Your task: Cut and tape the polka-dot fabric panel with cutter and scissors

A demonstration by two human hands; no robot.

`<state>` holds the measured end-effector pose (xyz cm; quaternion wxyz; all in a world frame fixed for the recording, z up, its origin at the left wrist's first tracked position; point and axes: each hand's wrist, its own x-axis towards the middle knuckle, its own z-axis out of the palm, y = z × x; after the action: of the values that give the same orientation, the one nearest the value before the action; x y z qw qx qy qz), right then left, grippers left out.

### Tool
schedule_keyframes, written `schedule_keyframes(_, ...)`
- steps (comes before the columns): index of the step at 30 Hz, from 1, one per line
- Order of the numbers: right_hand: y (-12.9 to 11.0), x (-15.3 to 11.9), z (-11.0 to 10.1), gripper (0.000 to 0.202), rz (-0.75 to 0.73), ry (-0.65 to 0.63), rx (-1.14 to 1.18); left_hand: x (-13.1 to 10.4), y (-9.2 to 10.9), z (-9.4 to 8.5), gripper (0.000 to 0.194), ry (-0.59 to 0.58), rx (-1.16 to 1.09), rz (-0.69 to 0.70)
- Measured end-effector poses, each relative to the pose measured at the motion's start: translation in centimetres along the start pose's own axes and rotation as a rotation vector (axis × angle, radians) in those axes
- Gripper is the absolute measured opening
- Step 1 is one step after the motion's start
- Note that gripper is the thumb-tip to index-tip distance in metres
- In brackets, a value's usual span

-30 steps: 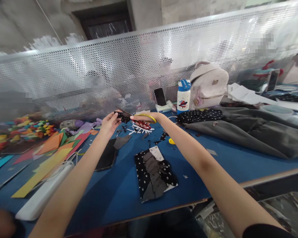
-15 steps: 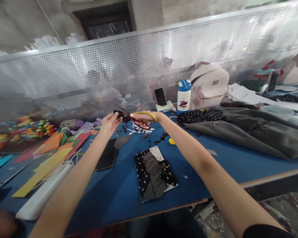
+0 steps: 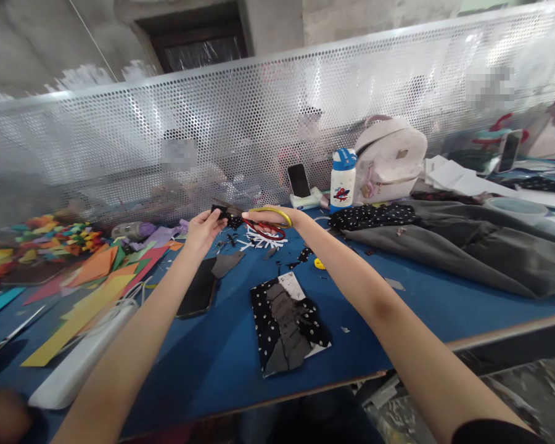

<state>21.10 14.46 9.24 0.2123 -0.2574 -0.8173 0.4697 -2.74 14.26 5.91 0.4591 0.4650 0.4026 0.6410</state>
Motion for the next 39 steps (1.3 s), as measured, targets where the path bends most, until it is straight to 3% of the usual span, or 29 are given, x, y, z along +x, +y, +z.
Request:
schedule_keyframes(17,1.2,0.3,-0.8,0.057,0.01,-0.012,-0.057,0.3,-0.4,-0.3,0.029,-0.018,0.037,0.02)
schedule_keyframes(27,3.1,1.5,-0.7,0.065,0.025,-0.211,0.146,0.2,-0.4,-0.3,0.029,-0.044,0.045,0.016)
schedule_keyframes(39,1.5,0.7,0.0,0.062,-0.025,-0.148,0.024,0.2,-0.2,-0.4,0.029,-0.075,0.081,-0.014)
